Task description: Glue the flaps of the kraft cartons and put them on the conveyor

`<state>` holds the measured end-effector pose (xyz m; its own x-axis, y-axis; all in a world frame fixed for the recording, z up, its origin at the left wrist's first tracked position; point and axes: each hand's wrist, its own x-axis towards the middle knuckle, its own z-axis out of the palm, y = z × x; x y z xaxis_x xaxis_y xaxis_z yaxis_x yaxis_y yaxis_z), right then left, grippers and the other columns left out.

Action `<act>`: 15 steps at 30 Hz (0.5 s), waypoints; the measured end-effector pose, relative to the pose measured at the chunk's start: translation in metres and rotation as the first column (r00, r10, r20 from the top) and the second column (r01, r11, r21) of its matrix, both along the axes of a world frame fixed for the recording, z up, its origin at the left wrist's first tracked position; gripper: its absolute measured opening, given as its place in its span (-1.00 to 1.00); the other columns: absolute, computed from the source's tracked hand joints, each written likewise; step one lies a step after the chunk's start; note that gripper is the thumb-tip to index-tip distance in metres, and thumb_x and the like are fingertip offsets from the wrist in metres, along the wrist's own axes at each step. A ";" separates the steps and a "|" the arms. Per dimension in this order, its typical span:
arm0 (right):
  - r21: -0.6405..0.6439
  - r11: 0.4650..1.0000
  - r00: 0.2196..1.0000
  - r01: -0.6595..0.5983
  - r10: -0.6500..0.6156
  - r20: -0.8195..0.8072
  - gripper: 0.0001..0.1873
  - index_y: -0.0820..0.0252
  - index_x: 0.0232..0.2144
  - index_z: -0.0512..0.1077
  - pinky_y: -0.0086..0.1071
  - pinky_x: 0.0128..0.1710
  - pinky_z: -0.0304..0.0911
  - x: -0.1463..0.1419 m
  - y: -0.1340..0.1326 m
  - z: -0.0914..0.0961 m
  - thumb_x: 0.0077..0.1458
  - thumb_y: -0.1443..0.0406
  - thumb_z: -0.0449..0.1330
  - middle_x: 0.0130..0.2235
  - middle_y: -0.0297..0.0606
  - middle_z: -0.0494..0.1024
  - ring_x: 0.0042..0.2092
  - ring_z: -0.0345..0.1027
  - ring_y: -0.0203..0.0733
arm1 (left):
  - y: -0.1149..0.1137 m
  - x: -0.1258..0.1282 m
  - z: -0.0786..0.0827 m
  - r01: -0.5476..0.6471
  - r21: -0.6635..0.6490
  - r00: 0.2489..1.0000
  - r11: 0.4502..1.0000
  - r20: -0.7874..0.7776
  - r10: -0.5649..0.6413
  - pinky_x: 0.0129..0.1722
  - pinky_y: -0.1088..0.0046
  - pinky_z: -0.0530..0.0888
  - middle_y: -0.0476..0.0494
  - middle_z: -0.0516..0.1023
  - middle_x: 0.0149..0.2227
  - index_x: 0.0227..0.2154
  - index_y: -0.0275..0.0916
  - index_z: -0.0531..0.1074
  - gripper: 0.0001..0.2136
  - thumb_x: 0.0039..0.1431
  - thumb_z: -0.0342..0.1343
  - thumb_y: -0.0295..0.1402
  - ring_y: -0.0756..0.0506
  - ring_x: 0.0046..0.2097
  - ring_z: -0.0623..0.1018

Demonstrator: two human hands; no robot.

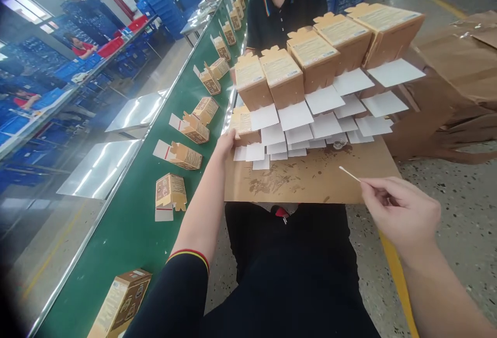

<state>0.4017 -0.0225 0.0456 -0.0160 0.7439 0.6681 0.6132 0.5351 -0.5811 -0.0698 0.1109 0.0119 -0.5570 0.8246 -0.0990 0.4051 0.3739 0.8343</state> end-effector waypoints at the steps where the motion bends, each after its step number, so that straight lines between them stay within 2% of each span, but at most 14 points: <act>1: -0.006 0.999 0.999 0.035 -0.035 0.018 -0.89 0.03 -0.34 0.71 -0.34 -0.58 0.22 0.007 0.001 0.001 0.23 0.33 0.39 -0.49 -0.36 0.61 -0.54 0.37 -0.26 | -0.015 -0.004 0.000 -0.019 0.005 1.000 1.000 0.008 0.019 0.23 -0.01 0.60 -0.52 0.76 0.04 -0.09 -0.27 0.67 -0.54 0.35 0.32 0.10 -0.50 0.23 0.70; 3: -0.020 0.994 0.992 0.111 -0.109 0.065 -0.90 0.04 -0.36 0.70 -0.33 -0.56 0.21 0.018 0.007 0.003 0.21 0.29 0.37 -0.51 -0.34 0.58 -0.54 0.36 -0.24 | -0.051 -0.014 0.000 -0.079 0.063 0.995 0.995 0.070 0.075 0.23 0.00 0.63 -0.47 0.76 0.07 -0.04 -0.26 0.64 -0.47 0.34 0.30 0.17 -0.44 0.22 0.71; 5: -0.048 0.983 0.977 0.177 -0.170 0.132 -0.86 0.06 -0.39 0.69 -0.32 -0.50 0.25 0.024 0.017 0.007 0.20 0.26 0.33 -0.53 -0.32 0.55 -0.51 0.37 -0.22 | -0.091 -0.023 0.000 -0.160 0.252 0.968 0.954 0.230 0.101 0.20 0.03 0.67 -0.39 0.75 0.08 0.00 -0.23 0.62 -0.40 0.21 0.43 0.21 -0.36 0.17 0.73; 7: -0.112 0.970 0.957 0.216 -0.187 0.221 -0.82 0.08 -0.43 0.66 -0.31 -0.43 0.30 0.026 0.030 0.011 0.18 0.27 0.27 -0.50 -0.27 0.58 -0.46 0.42 -0.18 | -0.129 -0.026 -0.002 -0.189 0.399 0.931 0.897 0.364 0.035 0.22 0.05 0.68 -0.35 0.74 0.13 0.02 -0.18 0.61 -0.35 0.02 0.60 0.14 -0.34 0.20 0.73; 9: -0.212 0.953 0.937 0.218 -0.144 0.318 -0.80 0.10 -0.46 0.61 -0.31 -0.35 0.33 0.022 0.046 0.014 0.17 0.31 0.23 -0.45 -0.22 0.61 -0.39 0.46 -0.16 | -0.158 -0.022 -0.007 -0.180 0.458 0.919 0.871 0.395 -0.017 0.33 0.02 0.63 -0.34 0.74 0.17 0.06 -0.14 0.62 -0.31 -0.06 0.69 0.06 -0.35 0.28 0.70; 12: -0.343 0.917 0.901 0.203 -0.038 0.432 -0.79 0.14 -0.48 0.54 -0.31 -0.28 0.33 0.009 0.070 0.017 0.19 0.36 0.19 -0.38 -0.16 0.63 -0.33 0.46 -0.14 | -0.180 -0.005 -0.016 -0.146 0.455 0.933 0.879 0.358 -0.031 0.46 -0.06 0.53 -0.34 0.72 0.20 0.09 -0.13 0.61 -0.26 -0.12 0.73 0.02 -0.38 0.35 0.67; 15: -0.439 0.873 0.848 0.212 0.059 0.527 -0.76 0.21 -0.43 0.57 -0.28 -0.23 0.32 -0.009 0.091 0.019 0.26 0.39 0.16 -0.32 -0.06 0.65 -0.30 0.46 -0.10 | -0.180 0.013 -0.027 -0.098 0.418 0.948 0.903 0.316 -0.044 0.46 -0.13 0.52 -0.37 0.72 0.18 0.09 -0.16 0.57 -0.21 -0.17 0.75 0.01 -0.40 0.31 0.70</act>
<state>0.3928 0.0688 0.0648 -0.1808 0.9718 0.1511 0.9159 0.2223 -0.3341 -0.0569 -0.0690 -0.0156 -0.5785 0.8113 0.0846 0.0945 -0.0364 0.9949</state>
